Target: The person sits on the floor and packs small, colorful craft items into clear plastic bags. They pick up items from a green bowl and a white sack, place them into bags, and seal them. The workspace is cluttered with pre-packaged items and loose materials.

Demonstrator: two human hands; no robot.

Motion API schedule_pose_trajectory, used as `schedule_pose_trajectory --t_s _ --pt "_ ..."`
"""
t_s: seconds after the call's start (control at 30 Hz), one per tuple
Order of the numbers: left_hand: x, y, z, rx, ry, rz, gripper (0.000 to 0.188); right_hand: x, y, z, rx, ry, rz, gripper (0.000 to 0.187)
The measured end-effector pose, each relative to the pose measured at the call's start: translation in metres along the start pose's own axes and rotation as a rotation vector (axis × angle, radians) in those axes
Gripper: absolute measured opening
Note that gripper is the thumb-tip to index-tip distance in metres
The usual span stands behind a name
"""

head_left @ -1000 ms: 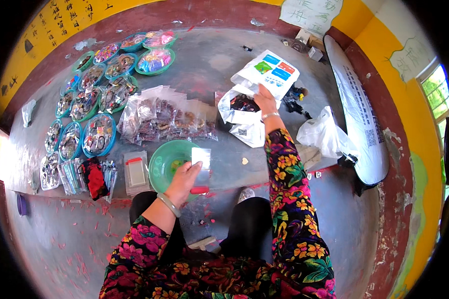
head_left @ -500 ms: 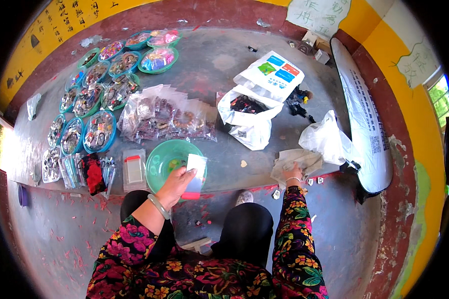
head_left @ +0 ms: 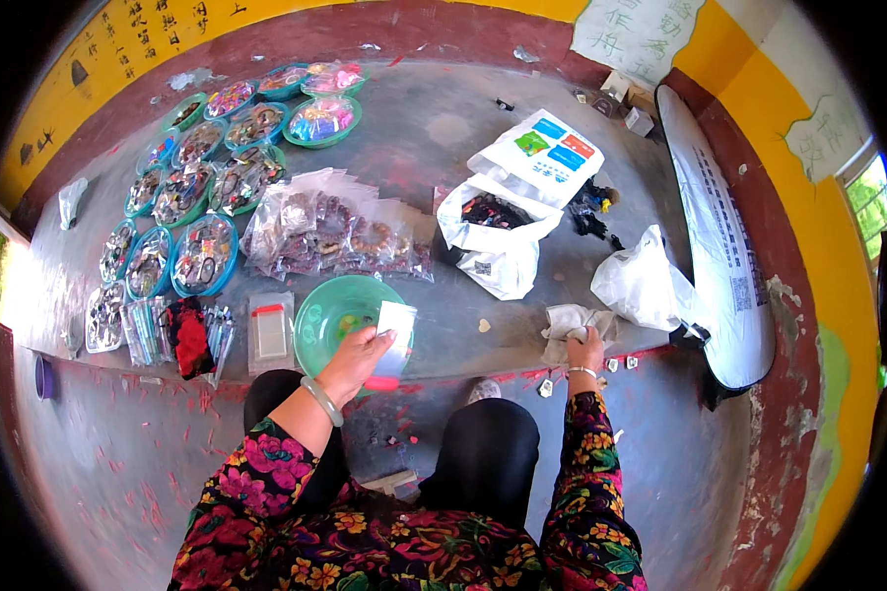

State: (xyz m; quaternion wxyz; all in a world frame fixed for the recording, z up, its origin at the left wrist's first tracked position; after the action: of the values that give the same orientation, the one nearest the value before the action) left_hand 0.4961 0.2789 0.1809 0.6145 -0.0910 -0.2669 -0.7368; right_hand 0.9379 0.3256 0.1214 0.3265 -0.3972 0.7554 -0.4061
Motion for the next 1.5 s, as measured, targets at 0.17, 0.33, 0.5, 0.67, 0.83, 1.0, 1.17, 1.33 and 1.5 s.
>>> schedule_pose_trajectory --t_s 0.17,0.33,0.5,0.67,0.83,1.0,1.17,1.33,1.5 --pt "0.002 -0.006 0.003 -0.001 0.033 -0.014 0.027 0.029 -0.03 -0.022 -0.125 -0.169 0.079 0.039" --pt "0.009 -0.008 0.007 0.004 0.027 -0.024 0.027 0.056 -0.056 -0.089 -0.284 -0.283 -0.002 0.042" --pt "0.02 -0.003 0.018 0.007 0.061 -0.01 0.029 0.047 -0.094 -0.207 -0.361 -0.542 -0.001 0.041" --pt "0.01 -0.014 0.013 -0.153 0.108 0.044 0.029 -0.037 -0.067 -0.311 -0.458 -0.472 -0.101 0.046" --pt "0.0 -0.018 0.0 -0.18 -0.064 0.044 0.027 -0.133 -0.039 -0.36 -0.474 -0.362 0.059 0.056" --pt "0.002 -0.017 0.009 -0.1 0.107 0.029 0.026 -0.126 -0.021 -0.29 -0.209 -0.506 0.19 0.036" --pt "0.015 -0.002 0.019 -0.02 0.07 -0.027 0.026 -0.111 -0.052 -0.123 -0.031 -0.087 0.209 0.041" --pt "0.01 -0.004 0.016 -0.049 0.054 -0.008 0.026 -0.131 -0.106 0.033 0.151 0.171 0.239 0.071" --pt "0.005 -0.006 0.009 -0.07 0.036 0.028 0.028 -0.162 -0.116 0.091 0.266 0.013 0.186 0.068"
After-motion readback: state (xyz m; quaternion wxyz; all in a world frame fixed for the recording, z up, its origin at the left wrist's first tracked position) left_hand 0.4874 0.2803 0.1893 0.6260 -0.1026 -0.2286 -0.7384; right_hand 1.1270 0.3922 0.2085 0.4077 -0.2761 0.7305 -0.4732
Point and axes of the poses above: each hand's wrist, its own x-axis away from the middle knuckle, its own y-axis out of the palm, z = x × y, the point moved 8 cm from there along -x, towards the middle knuckle, and after that the axes turned 4 degrees about -y, right-handed, at the moved point
